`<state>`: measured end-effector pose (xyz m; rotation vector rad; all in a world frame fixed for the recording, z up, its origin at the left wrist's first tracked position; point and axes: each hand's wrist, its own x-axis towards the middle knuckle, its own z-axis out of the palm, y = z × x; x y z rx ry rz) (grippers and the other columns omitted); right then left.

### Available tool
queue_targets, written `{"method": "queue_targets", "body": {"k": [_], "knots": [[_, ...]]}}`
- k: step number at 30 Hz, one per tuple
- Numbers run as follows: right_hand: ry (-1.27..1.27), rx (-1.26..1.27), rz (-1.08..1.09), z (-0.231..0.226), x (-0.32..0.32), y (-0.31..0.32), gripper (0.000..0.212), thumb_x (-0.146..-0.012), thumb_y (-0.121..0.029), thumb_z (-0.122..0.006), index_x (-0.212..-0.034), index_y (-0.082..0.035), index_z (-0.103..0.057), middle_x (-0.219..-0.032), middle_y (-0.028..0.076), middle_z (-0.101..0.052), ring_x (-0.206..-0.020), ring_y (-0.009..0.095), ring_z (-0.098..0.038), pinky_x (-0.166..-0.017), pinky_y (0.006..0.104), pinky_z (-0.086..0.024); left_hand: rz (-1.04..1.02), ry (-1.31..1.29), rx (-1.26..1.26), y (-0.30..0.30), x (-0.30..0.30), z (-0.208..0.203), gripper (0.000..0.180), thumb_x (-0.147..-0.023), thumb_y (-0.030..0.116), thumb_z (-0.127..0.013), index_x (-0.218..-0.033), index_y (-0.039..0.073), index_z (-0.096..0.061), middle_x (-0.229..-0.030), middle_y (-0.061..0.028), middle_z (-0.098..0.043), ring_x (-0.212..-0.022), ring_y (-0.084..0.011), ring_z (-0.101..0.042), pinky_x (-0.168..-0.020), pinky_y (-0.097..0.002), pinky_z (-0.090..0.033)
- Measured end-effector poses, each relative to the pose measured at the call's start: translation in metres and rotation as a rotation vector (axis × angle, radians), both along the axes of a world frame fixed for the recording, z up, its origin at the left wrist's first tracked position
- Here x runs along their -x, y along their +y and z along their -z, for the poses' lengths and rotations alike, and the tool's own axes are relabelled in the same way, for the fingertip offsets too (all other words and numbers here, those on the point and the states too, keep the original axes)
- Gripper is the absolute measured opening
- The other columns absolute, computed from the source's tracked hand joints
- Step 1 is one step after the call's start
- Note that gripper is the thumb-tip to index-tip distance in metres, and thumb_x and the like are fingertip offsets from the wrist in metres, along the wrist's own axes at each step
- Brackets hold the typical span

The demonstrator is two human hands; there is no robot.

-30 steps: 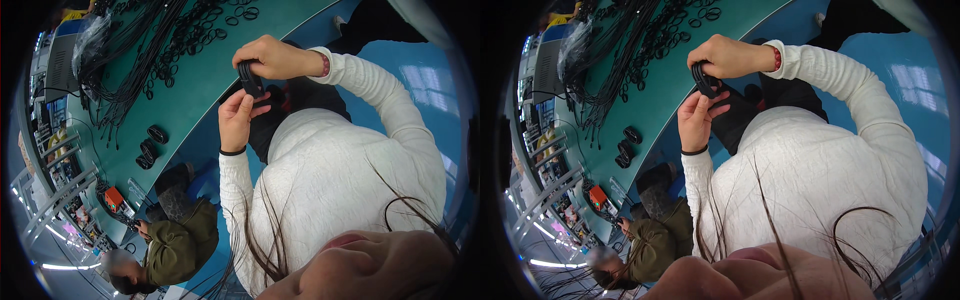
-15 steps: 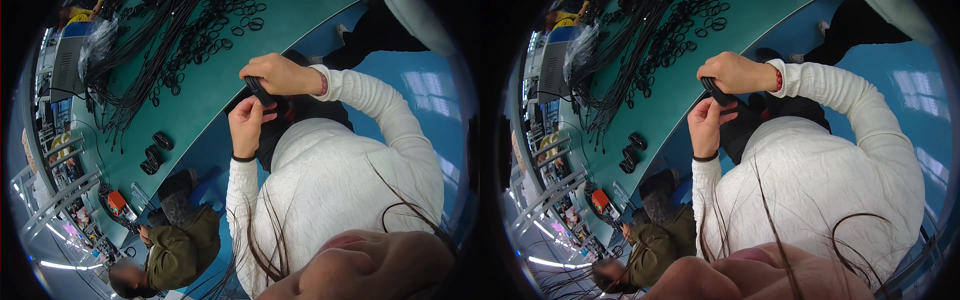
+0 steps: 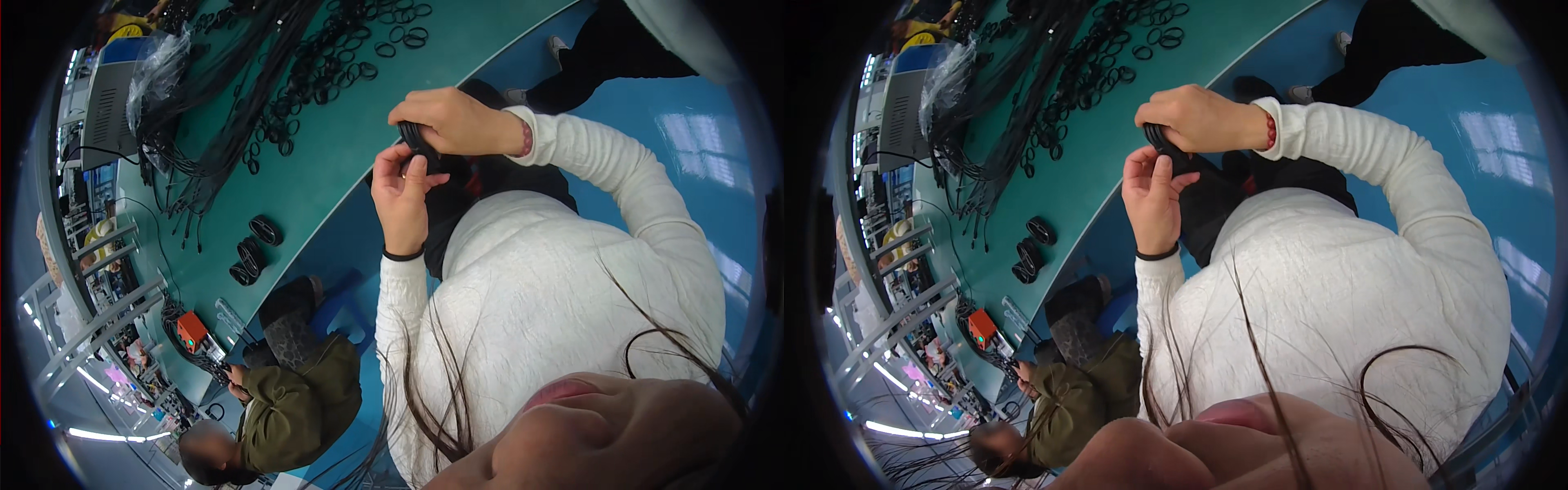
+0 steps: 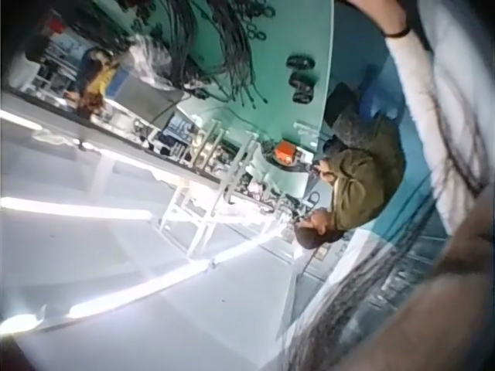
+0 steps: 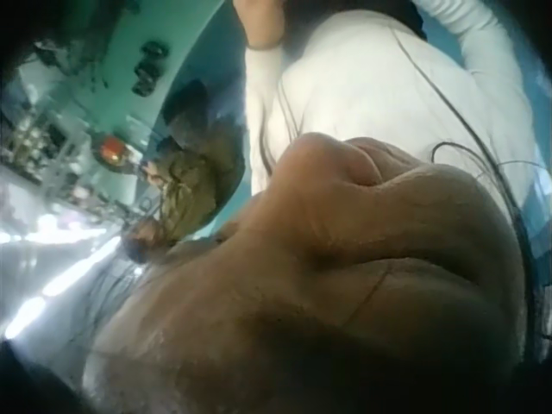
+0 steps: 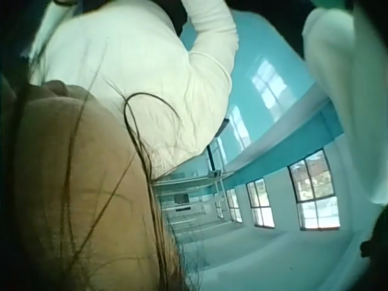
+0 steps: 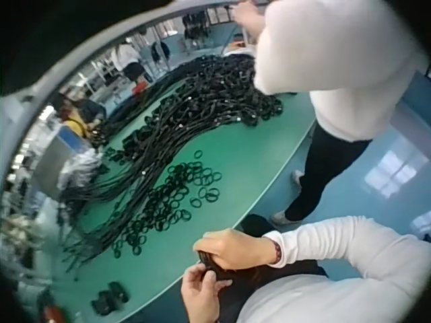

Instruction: The person coils cables by hand and secures each bundle with a rubber band.

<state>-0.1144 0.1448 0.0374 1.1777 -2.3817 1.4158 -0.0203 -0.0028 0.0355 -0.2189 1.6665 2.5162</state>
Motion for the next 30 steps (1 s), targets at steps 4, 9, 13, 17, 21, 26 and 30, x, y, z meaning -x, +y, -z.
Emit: {"method": "queue_targets", "body": {"k": [4,9,13,17,21,26,30], "knots": [[-0.056,0.127,0.029,0.004,0.004,-0.001,0.023,-0.073,0.005,-0.053,-0.093,-0.003,-0.059,-0.075,0.015,-0.060,-0.066,0.034,-0.059,-0.057,0.0394,-0.047,-0.039,0.114,0.109,0.009,0.007,-0.007,0.021,-0.091,0.004,-0.055,-0.111,0.000,-0.047,-0.112,-0.0107,-0.053,-0.092,-0.0161,-0.059,-0.071,-0.0331,-0.057],[-0.122,0.044,-0.025,-0.001,0.010,0.000,0.026,-0.070,0.009,-0.053,-0.094,0.000,-0.058,-0.082,0.015,-0.061,-0.072,0.033,-0.060,-0.061,0.0369,-0.048,-0.030,0.116,0.079,0.001,0.013,0.003,0.020,-0.089,0.003,-0.058,-0.107,0.000,-0.050,-0.114,-0.0122,-0.052,-0.090,-0.0168,-0.059,-0.071,-0.0328,-0.057],[-0.166,0.077,-0.023,-0.001,0.014,-0.001,0.023,-0.069,0.007,-0.053,-0.090,0.000,-0.058,-0.078,0.016,-0.059,-0.070,0.035,-0.058,-0.060,0.0387,-0.045,-0.015,0.080,0.086,-0.005,0.021,0.010,0.016,-0.087,-0.002,-0.057,-0.102,-0.001,-0.051,-0.118,-0.0124,-0.050,-0.094,-0.0159,-0.058,-0.070,-0.0306,-0.058],[-0.264,0.014,-0.089,-0.006,0.021,0.000,0.023,-0.069,0.007,-0.053,-0.091,-0.001,-0.056,-0.076,0.017,-0.058,-0.069,0.036,-0.057,-0.059,0.0383,-0.044,-0.024,0.139,0.139,-0.006,0.023,0.013,0.014,-0.088,0.003,-0.059,-0.100,-0.001,-0.051,-0.119,-0.0159,-0.051,-0.092,-0.0207,-0.060,-0.072,-0.0337,-0.057],[-0.518,0.033,-0.349,-0.024,0.043,0.011,0.022,-0.075,0.003,-0.054,-0.097,0.000,-0.057,-0.075,0.012,-0.062,-0.064,0.021,-0.062,-0.056,0.0333,-0.046,-0.011,0.145,0.131,-0.015,0.027,0.004,0.016,-0.090,0.006,-0.057,-0.103,-0.002,-0.050,-0.121,-0.0168,-0.050,-0.096,-0.0230,-0.061,-0.073,-0.0336,-0.057],[-0.826,0.114,-0.265,-0.039,0.120,0.037,0.025,-0.079,-0.004,-0.057,-0.103,0.003,-0.055,-0.079,0.008,-0.063,-0.064,0.015,-0.062,-0.062,0.0275,-0.052,-0.099,0.160,0.174,-0.008,0.043,-0.011,0.029,-0.096,0.011,-0.049,-0.122,-0.001,-0.045,-0.123,-0.0176,-0.049,-0.100,-0.0264,-0.061,-0.075,-0.0333,-0.056],[-0.860,0.615,0.026,-0.043,0.238,0.096,0.024,-0.090,-0.016,-0.060,-0.104,0.003,-0.056,-0.086,0.010,-0.063,-0.075,0.018,-0.064,-0.074,0.0297,-0.053,-0.139,0.068,0.201,-0.021,0.037,-0.003,0.026,-0.097,0.012,-0.047,-0.117,-0.004,-0.049,-0.112,-0.0172,-0.056,-0.091,-0.0243,-0.063,-0.072,-0.0315,-0.056]]}}
